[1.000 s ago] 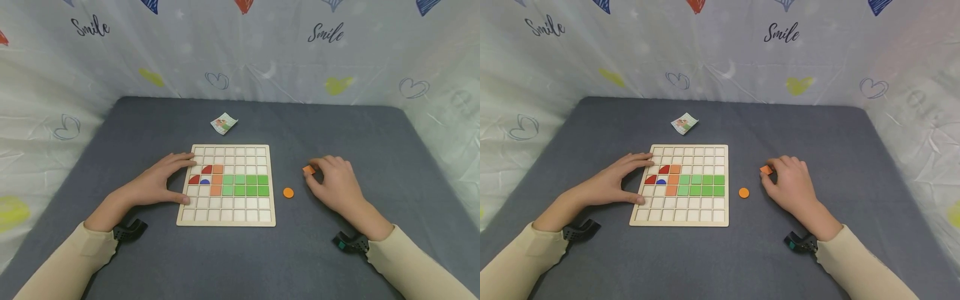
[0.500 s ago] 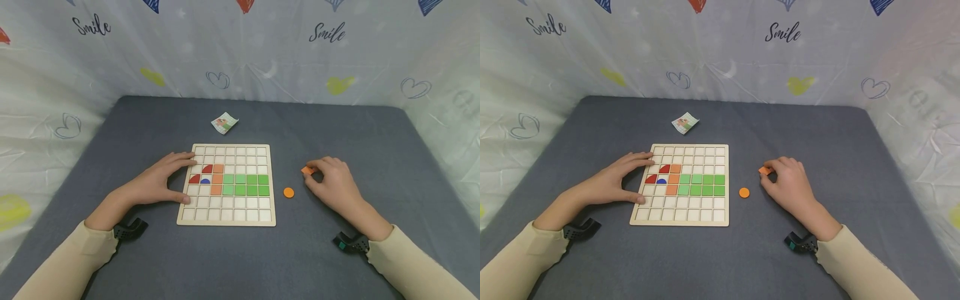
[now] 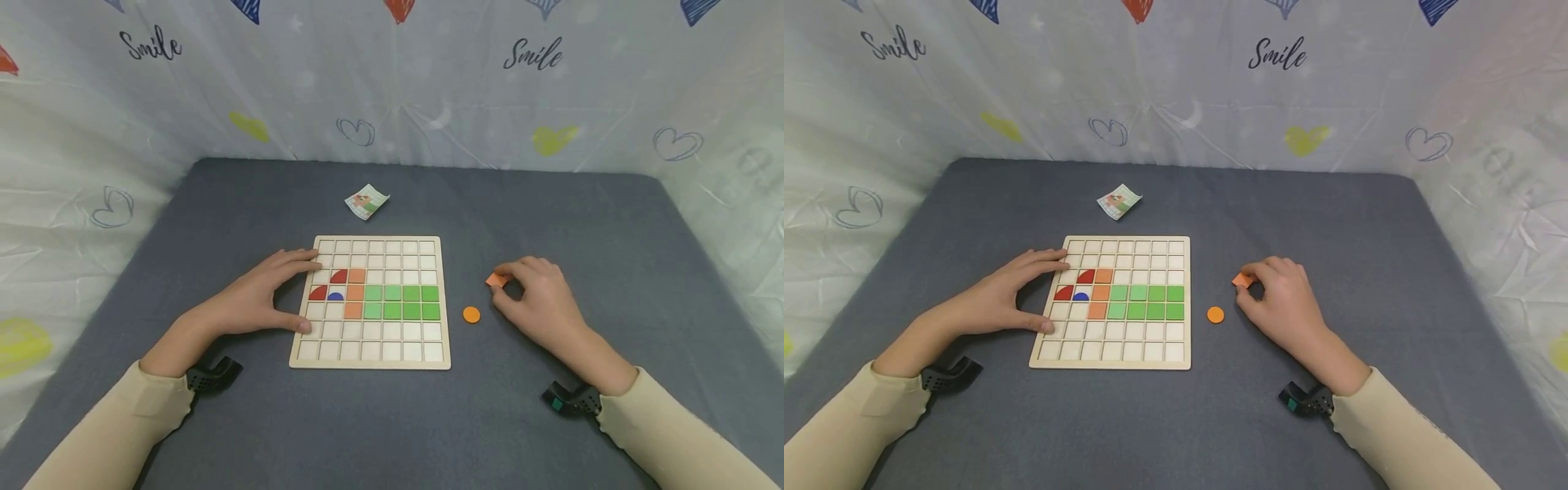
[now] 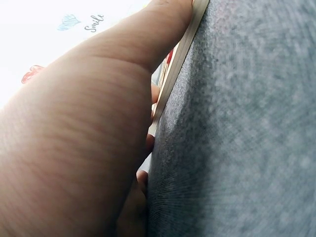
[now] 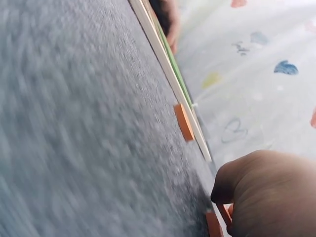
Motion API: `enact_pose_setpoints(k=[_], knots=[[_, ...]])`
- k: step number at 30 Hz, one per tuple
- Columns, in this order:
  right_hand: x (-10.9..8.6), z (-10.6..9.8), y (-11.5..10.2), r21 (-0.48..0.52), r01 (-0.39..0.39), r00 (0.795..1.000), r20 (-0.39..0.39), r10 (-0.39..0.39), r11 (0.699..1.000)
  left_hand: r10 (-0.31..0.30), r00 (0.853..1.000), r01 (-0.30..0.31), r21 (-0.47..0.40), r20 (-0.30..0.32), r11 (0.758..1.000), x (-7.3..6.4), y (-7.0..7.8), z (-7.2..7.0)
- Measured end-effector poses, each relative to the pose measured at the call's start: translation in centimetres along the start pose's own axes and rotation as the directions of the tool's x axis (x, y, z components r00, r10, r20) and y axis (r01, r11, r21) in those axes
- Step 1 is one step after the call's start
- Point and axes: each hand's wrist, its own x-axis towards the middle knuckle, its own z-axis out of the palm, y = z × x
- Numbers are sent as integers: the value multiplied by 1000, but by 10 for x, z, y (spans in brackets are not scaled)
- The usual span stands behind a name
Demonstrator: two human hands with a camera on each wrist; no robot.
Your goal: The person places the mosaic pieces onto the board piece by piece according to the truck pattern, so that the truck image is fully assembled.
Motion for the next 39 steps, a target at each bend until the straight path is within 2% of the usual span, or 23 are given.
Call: enact_pose_setpoints(k=[9, 17, 24, 33, 39], knots=[[0, 6, -4, 6, 131, 990, -50, -130, 991, 6, 1000, -6, -5, -5, 1000, 0, -2, 1], [3, 7, -12, 30, 166, 986, -35, -165, 986, 4, 1000, -4, 2, -3, 1000, 2, 3, 0], [8, 18, -25, 62, 202, 979, -13, -202, 977, -9, 1000, 9, -8, 0, 1000, 0, 1, 0], [13, 36, -46, 127, 296, 955, -22, -295, 947, 2, 1000, -2, -3, 1, 1000, 0, -2, 0], [17, 44, -62, 146, 333, 941, 7, -338, 932, -1, 1000, 1, -5, 0, 1000, 2, 0, 1]])
